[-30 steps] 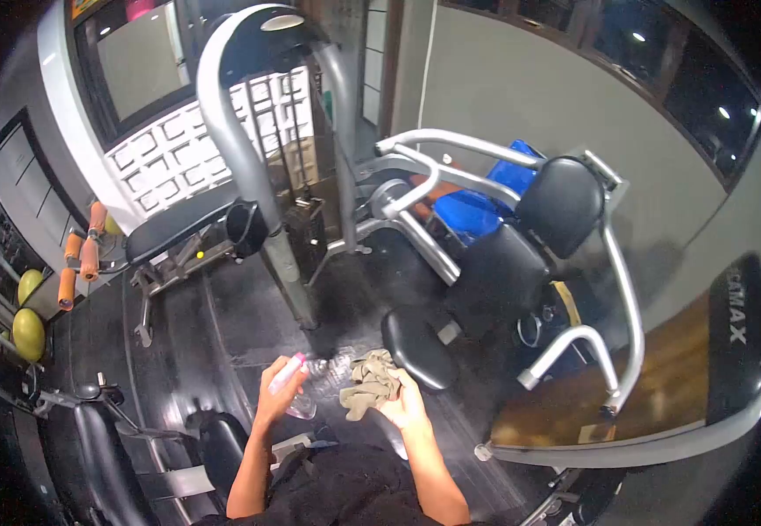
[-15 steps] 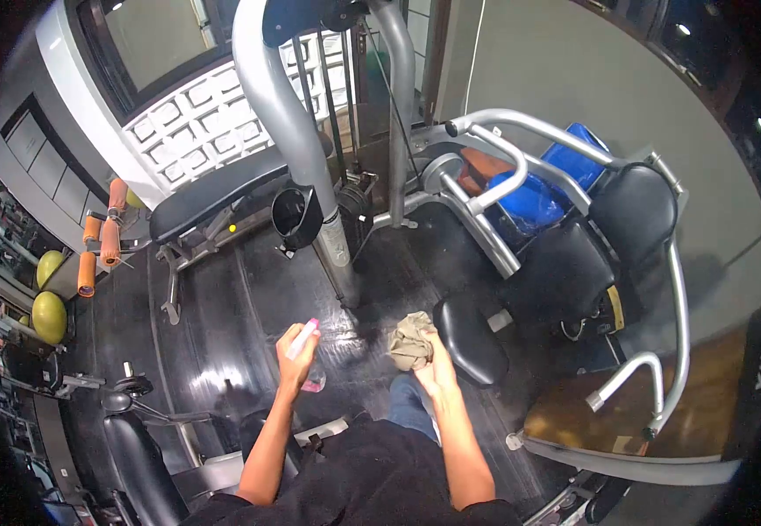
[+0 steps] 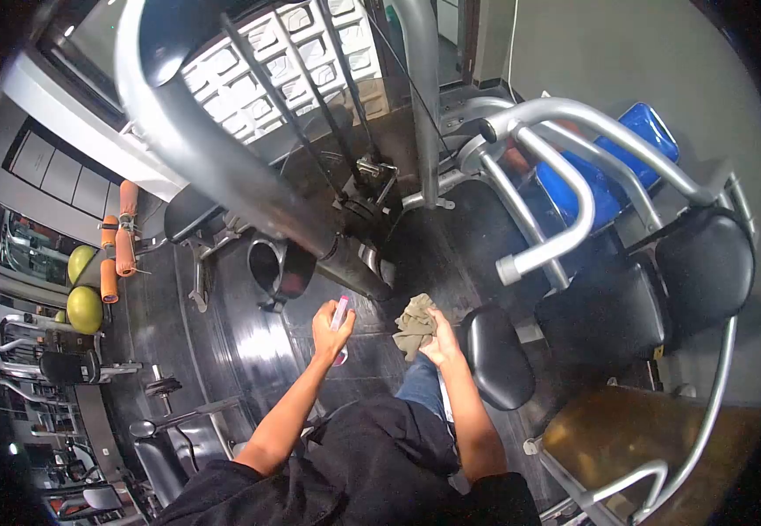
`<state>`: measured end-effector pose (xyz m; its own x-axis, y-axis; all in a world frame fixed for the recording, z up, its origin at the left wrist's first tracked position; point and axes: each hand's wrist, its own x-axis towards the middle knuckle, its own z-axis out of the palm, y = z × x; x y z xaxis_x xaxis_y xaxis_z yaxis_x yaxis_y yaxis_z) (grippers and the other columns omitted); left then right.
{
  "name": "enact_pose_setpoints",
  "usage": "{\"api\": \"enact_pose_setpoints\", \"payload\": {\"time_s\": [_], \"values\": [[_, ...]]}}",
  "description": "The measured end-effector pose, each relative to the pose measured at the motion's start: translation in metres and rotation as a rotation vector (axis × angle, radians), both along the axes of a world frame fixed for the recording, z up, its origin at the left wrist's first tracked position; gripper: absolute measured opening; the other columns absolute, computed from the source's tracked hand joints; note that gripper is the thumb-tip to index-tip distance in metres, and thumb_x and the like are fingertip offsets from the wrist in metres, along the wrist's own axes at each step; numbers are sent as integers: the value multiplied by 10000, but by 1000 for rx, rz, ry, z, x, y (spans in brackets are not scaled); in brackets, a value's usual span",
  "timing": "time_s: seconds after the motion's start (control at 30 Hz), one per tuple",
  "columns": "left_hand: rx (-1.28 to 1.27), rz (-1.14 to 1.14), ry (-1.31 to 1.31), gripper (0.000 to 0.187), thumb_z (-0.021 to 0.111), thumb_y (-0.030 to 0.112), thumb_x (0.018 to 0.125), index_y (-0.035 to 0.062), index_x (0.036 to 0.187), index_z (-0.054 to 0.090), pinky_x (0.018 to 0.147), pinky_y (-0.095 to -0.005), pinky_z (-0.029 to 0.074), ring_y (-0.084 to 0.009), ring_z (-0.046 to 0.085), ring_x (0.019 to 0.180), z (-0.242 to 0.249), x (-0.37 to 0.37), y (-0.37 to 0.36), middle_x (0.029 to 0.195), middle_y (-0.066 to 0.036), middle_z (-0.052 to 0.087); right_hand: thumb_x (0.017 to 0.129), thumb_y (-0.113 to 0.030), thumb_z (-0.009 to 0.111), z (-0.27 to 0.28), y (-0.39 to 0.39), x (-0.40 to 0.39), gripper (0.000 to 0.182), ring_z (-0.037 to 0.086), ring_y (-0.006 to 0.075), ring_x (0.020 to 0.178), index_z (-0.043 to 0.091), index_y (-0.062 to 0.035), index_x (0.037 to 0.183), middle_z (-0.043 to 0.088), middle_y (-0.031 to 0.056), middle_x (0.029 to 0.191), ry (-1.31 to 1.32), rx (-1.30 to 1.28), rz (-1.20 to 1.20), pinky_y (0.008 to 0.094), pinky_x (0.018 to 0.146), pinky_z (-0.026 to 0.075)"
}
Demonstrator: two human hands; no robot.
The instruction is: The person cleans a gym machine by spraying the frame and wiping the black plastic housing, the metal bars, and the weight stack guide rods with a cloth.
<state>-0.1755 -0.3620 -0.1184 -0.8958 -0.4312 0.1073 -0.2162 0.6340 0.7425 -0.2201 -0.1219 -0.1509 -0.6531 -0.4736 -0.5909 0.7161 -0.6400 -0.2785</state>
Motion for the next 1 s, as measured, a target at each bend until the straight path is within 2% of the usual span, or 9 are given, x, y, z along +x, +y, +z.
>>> {"api": "enact_pose_setpoints", "payload": {"time_s": [0.1,0.27,0.5,0.57,0.6,0.7,0.73,0.93,1.0], "values": [[28,80,-55,345,697,320,780,0,756,570,629,-392,449,-286,583,639,-22,-27,2,690,-151,574,987,-331,426,-7,3,-29,415,649,347,1088,569,-49,1255,660,168,1176,18,-37,57,505,949,518],[-191,94,-121,394,671,386,783,2,865,636,742,-506,488,-433,628,797,-66,-52,-12,830,-214,649,981,-321,418,-16,8,-53,379,671,325,1018,574,-70,1218,668,136,1118,-15,-18,94,476,886,546],[-87,110,-261,402,657,382,791,-18,828,664,756,-481,502,-434,639,802,-64,-59,-17,851,-249,661,969,-315,432,-55,-1,-64,359,679,315,977,590,-74,1182,683,116,1053,-151,10,91,483,875,553],[-105,170,-73,413,656,392,795,-12,880,679,765,-469,508,-422,650,820,-72,-48,-16,882,-240,670,965,-307,450,-75,-11,-68,335,688,308,924,595,-68,1149,683,120,1029,-172,23,23,489,821,572],[-44,161,-211,426,650,415,818,4,921,689,770,-463,512,-407,654,826,-63,-44,-15,909,-223,675,965,-307,450,-88,-18,-70,335,688,308,924,595,-68,1149,683,120,1029,-173,17,29,489,821,572],[-281,46,-106,378,660,378,846,13,940,688,757,-446,512,-393,651,825,-72,-18,-24,899,-200,668,947,-237,516,-128,-50,-74,261,693,295,882,582,-71,1137,683,121,1015,-120,75,25,476,746,591],[104,35,-274,291,682,289,868,1,906,666,718,-397,501,-339,633,769,-42,-18,-22,836,-174,640,947,-209,533,-141,-65,-76,231,693,280,886,588,-78,1130,684,117,1022,-101,190,34,448,741,592],[287,59,-264,251,714,218,874,-16,853,626,662,-312,448,-179,544,682,13,8,-22,744,-96,564,948,-167,576,-222,-179,-91,217,681,216,865,579,-94,1152,679,89,1026,-6,283,8,392,683,570],[309,93,-311,289,710,243,892,-24,822,624,640,-312,453,-140,546,673,19,15,-27,736,-66,557,940,-174,590,-230,-221,-96,276,664,223,932,594,-77,1198,677,96,1077,3,687,-5,388,770,539]]}}
